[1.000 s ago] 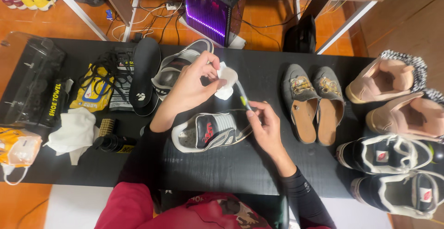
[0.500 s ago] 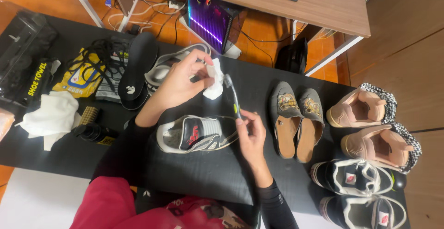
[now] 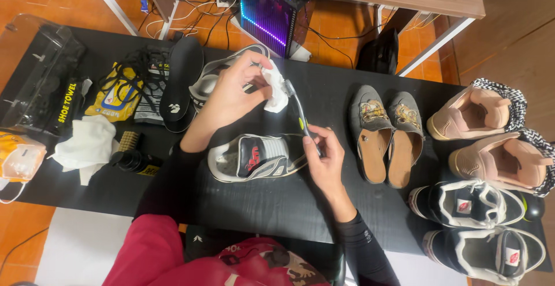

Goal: The person cleans a shoe using a brush and a cloth, then wipes the sole.

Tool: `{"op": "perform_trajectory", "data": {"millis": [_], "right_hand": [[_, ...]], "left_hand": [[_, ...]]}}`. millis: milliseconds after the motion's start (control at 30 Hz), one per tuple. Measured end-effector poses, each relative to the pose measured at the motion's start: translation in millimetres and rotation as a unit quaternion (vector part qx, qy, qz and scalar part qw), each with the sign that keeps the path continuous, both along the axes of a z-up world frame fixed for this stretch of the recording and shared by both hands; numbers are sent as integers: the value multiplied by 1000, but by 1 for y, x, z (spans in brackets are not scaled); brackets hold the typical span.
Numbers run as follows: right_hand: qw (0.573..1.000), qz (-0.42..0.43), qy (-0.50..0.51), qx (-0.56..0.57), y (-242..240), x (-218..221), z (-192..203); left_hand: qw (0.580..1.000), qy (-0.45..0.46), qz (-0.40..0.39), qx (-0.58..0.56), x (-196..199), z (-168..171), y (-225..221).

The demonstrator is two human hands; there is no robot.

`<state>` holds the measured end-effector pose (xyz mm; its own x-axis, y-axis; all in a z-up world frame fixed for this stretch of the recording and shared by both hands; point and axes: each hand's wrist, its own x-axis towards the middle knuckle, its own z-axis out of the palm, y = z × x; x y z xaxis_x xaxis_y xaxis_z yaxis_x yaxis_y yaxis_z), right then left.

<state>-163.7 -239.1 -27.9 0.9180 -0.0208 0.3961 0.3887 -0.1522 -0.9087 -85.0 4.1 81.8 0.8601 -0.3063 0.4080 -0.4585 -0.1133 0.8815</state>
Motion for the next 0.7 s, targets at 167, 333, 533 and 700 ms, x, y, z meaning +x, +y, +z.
{"op": "perform_trajectory", "data": {"millis": [167, 333, 533, 700], "right_hand": [[1000, -8, -8, -14, -2, 7, 0], [1000, -1, -25, -13, -2, 2, -3], [999, -6, -31, -31, 0, 2, -3], [999, 2, -35, -32, 2, 3, -6]], "left_hand": [[1000, 5, 6, 6, 2, 4, -4], [1000, -8, -3, 6, 4, 0, 1], [999, 30, -30, -28, 5, -1, 3], [997, 31, -49, -42, 5, -2, 1]]}}
